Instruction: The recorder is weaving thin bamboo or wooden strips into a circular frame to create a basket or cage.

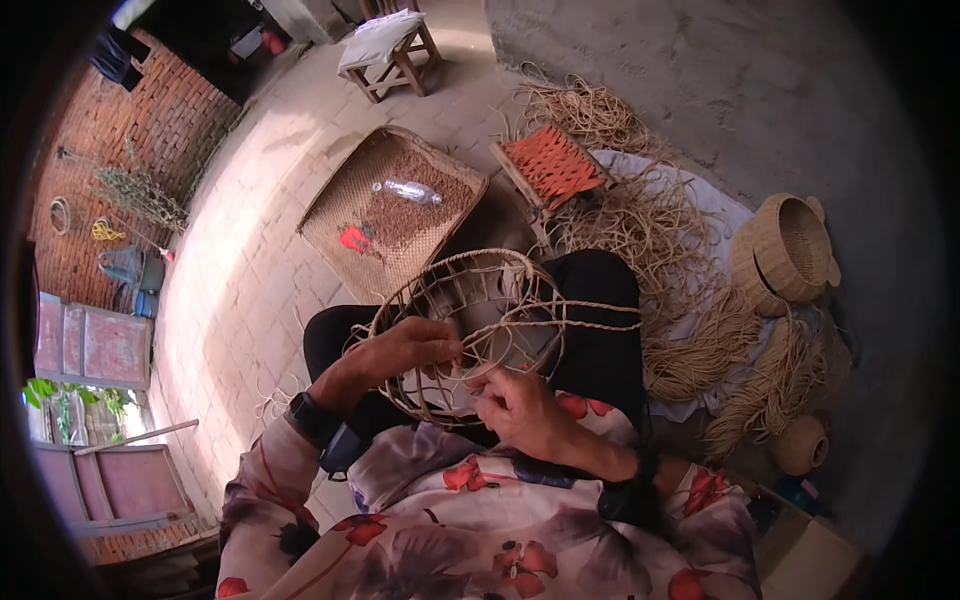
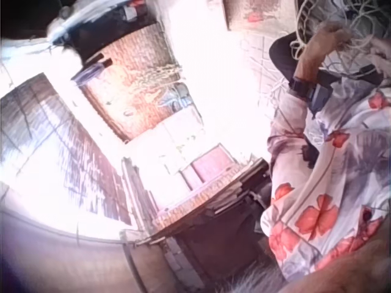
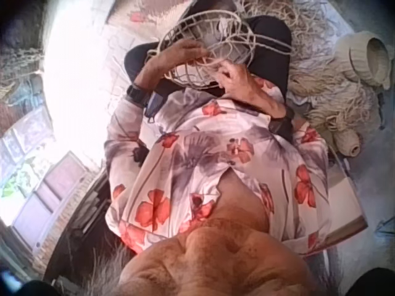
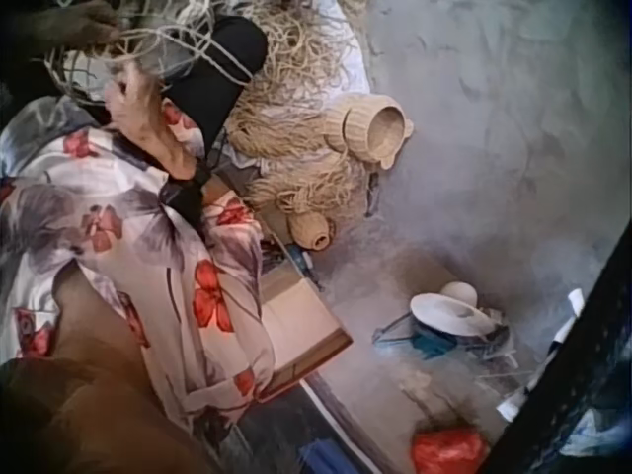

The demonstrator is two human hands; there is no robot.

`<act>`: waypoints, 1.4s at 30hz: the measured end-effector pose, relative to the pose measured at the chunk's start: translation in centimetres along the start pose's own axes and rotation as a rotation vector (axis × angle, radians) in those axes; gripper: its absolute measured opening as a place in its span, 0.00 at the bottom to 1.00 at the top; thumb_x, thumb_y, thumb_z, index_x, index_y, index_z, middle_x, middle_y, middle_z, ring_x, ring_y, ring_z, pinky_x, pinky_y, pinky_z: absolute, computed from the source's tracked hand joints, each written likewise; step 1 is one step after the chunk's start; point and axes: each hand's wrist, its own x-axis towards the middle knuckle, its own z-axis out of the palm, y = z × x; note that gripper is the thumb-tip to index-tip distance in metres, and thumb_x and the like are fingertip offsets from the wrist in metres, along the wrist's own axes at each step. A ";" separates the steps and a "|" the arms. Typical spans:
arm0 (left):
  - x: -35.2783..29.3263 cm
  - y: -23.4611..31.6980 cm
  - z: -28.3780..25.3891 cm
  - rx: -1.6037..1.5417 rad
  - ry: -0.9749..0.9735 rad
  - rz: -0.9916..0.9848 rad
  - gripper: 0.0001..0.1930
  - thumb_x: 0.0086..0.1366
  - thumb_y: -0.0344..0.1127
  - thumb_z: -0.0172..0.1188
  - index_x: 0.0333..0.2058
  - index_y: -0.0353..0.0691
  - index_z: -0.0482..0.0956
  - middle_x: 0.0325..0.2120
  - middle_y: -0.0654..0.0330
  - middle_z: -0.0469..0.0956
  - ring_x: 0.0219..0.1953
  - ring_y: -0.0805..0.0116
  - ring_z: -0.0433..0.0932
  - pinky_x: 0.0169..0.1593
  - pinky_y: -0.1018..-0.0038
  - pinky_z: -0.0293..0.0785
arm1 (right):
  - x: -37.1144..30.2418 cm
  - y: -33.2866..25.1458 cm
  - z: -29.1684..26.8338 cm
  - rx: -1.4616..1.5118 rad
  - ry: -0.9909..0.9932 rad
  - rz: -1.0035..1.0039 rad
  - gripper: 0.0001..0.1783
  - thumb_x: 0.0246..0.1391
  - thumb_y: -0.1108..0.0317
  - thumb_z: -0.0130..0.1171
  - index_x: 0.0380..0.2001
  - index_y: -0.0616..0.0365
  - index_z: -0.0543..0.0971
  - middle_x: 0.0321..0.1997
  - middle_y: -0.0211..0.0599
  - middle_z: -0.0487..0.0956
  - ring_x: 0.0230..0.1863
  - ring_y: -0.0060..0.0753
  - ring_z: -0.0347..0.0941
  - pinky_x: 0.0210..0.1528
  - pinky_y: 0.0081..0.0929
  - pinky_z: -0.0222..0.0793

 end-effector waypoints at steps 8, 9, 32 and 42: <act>-0.6 0.4 -0.6 0.003 0.184 0.067 0.17 0.68 0.46 0.57 0.32 0.36 0.80 0.19 0.70 0.72 0.22 0.79 0.71 0.26 0.79 0.67 | -3.4 -2.4 -2.3 -0.243 -0.024 -0.197 0.07 0.55 0.69 0.62 0.33 0.61 0.79 0.24 0.40 0.78 0.23 0.31 0.76 0.27 0.28 0.68; -0.5 0.6 -1.3 -0.030 0.183 0.060 0.16 0.68 0.45 0.57 0.31 0.36 0.80 0.19 0.70 0.71 0.22 0.79 0.71 0.27 0.79 0.67 | -3.9 -2.6 -2.5 -0.259 -0.040 -0.238 0.07 0.55 0.68 0.62 0.32 0.61 0.79 0.25 0.40 0.78 0.24 0.33 0.77 0.27 0.29 0.68; 2.0 -2.8 -5.7 -0.002 0.295 0.274 0.14 0.72 0.41 0.49 0.32 0.37 0.76 0.23 0.72 0.69 0.25 0.85 0.66 0.28 0.84 0.64 | 2.6 -1.9 -0.5 -1.046 0.245 -0.933 0.06 0.43 0.66 0.55 0.26 0.54 0.74 0.22 0.28 0.68 0.29 0.30 0.68 0.30 0.28 0.64; 1.1 -0.4 -4.7 -0.170 0.148 0.091 0.14 0.72 0.40 0.49 0.39 0.36 0.78 0.24 0.71 0.72 0.24 0.84 0.67 0.27 0.83 0.65 | 2.1 0.3 -0.2 -1.301 0.185 -0.781 0.10 0.41 0.61 0.57 0.25 0.55 0.75 0.30 0.32 0.70 0.36 0.31 0.68 0.35 0.29 0.63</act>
